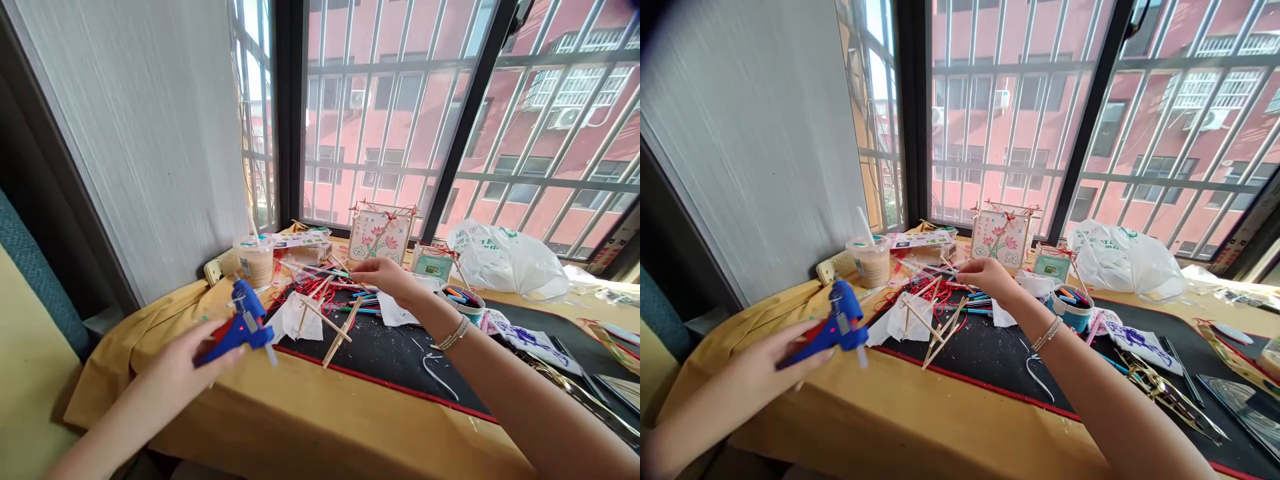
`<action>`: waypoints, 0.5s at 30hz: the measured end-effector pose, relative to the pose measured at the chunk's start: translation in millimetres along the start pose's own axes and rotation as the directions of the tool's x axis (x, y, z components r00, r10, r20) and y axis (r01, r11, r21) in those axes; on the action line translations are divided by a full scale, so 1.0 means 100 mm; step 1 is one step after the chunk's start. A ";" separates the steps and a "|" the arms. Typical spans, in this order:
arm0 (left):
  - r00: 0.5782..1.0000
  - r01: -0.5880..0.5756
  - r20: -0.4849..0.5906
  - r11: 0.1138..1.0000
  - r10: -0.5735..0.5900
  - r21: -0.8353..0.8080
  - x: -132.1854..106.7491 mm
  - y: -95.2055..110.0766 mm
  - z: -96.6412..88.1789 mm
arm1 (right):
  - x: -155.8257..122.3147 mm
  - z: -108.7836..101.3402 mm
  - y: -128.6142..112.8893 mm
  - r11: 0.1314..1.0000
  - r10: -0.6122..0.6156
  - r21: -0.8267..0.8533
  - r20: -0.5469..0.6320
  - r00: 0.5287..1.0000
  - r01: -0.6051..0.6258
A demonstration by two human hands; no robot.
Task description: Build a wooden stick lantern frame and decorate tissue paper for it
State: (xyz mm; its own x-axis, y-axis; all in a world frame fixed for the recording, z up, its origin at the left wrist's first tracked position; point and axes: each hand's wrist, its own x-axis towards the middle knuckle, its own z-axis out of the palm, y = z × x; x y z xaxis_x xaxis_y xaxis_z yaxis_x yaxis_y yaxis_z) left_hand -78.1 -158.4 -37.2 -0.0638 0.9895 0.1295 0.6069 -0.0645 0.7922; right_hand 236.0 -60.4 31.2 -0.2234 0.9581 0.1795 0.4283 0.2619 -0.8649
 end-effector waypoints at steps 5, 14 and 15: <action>0.974 -0.209 0.007 0.891 0.225 0.404 0.69 0.07 0.13 | -0.01 -0.03 -0.03 1.000 0.005 -0.021 0.017 1.000 -0.005; 0.951 -0.288 0.028 0.853 0.307 0.436 0.96 0.28 -0.04 | 0.01 -0.01 -0.03 0.996 0.070 -0.065 0.070 0.995 -0.065; 0.945 -0.321 0.049 0.892 0.322 0.320 1.00 0.40 -0.01 | 0.01 0.00 -0.02 0.995 0.078 -0.063 0.073 0.994 -0.073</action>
State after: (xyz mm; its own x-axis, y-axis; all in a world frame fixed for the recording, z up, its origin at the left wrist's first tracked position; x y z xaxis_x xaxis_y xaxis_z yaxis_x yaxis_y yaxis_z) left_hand -60.7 -61.7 8.3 0.1743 0.9210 0.3485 0.8150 -0.3335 0.4738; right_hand 234.8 -60.1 33.3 -0.2524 0.9645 0.0773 0.4973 0.1979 -0.8447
